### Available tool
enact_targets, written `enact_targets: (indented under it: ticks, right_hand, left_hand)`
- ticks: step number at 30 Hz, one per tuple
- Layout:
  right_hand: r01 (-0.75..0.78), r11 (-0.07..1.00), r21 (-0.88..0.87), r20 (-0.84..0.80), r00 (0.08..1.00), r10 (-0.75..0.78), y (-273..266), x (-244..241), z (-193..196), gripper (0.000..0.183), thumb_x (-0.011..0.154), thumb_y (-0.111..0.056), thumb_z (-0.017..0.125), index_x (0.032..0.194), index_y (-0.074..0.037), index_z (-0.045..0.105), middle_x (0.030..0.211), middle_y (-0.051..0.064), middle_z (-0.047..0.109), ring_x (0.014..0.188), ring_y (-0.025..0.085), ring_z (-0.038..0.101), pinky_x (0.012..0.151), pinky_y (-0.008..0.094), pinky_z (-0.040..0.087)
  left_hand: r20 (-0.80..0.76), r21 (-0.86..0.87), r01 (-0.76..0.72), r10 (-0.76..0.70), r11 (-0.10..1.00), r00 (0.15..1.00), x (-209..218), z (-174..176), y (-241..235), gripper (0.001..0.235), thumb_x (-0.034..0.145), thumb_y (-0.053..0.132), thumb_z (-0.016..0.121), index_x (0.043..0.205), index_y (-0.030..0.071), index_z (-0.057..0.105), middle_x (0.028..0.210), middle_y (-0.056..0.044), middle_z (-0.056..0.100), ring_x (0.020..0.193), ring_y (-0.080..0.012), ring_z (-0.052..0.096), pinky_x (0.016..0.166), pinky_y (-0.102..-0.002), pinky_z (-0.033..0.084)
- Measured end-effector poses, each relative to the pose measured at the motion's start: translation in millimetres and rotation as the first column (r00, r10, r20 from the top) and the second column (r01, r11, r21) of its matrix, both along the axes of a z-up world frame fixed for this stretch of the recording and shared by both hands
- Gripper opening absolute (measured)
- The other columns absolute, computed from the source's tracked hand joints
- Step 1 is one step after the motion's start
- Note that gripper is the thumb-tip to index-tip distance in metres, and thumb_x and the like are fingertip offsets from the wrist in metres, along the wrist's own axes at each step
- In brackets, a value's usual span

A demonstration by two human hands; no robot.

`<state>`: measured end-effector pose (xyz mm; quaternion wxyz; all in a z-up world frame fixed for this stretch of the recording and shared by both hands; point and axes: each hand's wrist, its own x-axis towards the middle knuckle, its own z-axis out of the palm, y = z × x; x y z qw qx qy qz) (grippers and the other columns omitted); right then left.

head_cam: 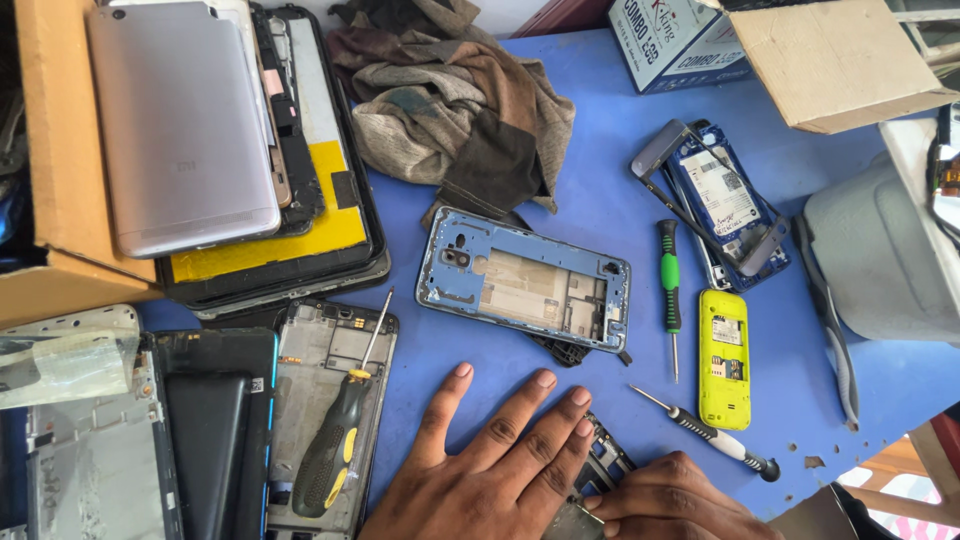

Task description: The person uses a screwdriver to remove screws from a disassembled smartphone chassis on a cluttered workbench. They then use a red-handled tool to pry and adjust internal components within the phone frame. The person continues to manipulate the phone parts with both hands while other disassembled phones and tools remain on the table.

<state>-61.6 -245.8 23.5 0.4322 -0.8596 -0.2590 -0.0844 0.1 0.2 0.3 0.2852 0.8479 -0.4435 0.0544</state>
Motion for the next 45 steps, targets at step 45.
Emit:
enact_targets:
  ticks: [45]
  right_hand:
    - [0.109, 0.994, -0.023, 0.13, 0.986, -0.105, 13, -1, -2, 0.018, 0.08, -0.013, 0.084, 0.088, -0.007, 0.069, 0.09, 0.007, 0.08, 0.084, 0.021, 0.077, 0.074, 0.034, 0.062]
  left_hand:
    - [-0.08, -0.017, 0.023, -0.024, 1.0, 0.996, -4, -1, 1, 0.049, 0.106, 0.033, 0.037, 0.144, 0.008, 0.055, 0.161, -0.012, 0.044, 0.153, -0.032, 0.033, 0.115, -0.076, 0.009]
